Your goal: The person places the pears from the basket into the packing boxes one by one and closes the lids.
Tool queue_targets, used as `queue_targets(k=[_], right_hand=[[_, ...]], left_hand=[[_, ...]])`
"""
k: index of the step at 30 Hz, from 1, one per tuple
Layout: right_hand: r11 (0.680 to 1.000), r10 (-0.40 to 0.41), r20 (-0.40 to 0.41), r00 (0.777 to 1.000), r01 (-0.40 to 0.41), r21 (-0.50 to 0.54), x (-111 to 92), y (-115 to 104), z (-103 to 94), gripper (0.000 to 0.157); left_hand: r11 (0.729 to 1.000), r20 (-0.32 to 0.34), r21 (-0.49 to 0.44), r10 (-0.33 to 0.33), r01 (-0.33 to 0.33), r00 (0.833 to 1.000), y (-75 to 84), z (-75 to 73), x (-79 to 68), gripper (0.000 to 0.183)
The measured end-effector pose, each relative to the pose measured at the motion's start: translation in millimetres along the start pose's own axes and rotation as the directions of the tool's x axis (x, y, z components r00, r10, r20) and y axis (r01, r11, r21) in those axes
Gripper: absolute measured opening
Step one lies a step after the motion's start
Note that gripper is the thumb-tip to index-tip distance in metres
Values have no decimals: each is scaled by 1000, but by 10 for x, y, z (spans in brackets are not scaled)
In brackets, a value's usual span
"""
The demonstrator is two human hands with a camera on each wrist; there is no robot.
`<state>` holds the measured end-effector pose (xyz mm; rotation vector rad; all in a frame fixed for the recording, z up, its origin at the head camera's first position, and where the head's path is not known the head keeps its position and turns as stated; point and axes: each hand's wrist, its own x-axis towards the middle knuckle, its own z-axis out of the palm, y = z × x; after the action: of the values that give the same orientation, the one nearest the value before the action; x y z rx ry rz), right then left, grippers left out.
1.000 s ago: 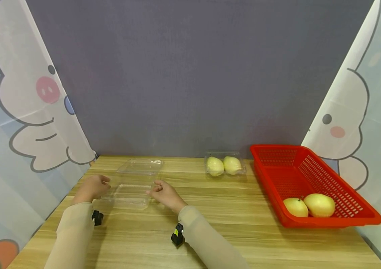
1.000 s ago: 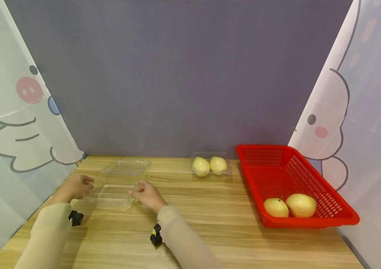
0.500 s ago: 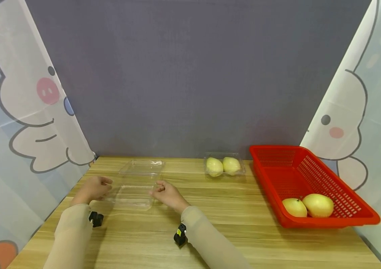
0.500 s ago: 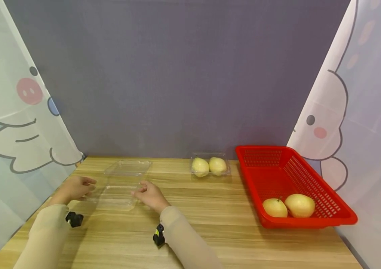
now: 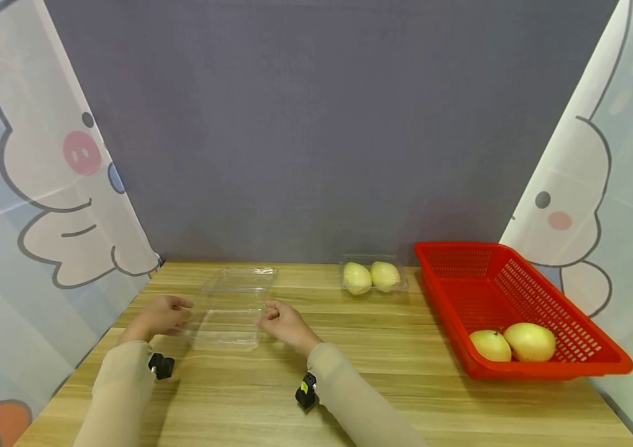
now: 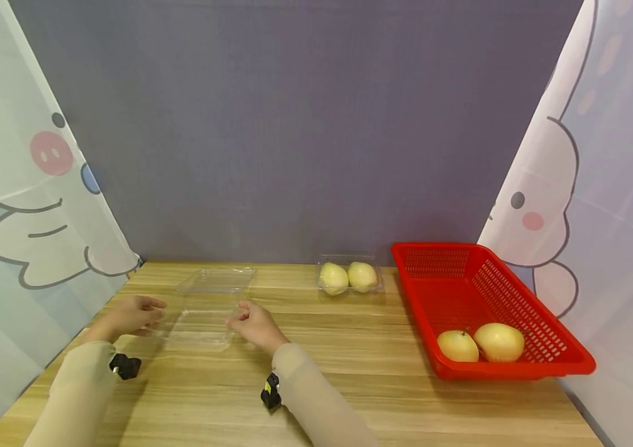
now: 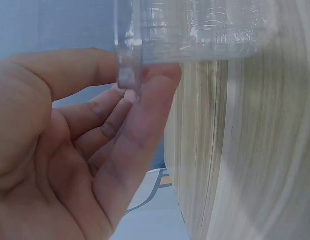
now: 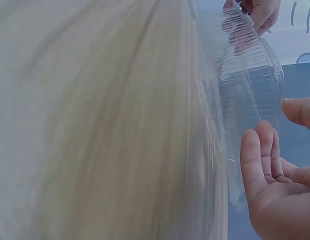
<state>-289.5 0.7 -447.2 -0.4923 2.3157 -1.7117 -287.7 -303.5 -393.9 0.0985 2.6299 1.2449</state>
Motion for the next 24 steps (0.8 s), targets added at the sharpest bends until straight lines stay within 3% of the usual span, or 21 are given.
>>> queue_targets(k=[24], right_hand=[[986,6,27,1000,-11,168,-106,109,-256,62]], left_hand=[[987,92,-153,64,-49,994,10,207,51,50]])
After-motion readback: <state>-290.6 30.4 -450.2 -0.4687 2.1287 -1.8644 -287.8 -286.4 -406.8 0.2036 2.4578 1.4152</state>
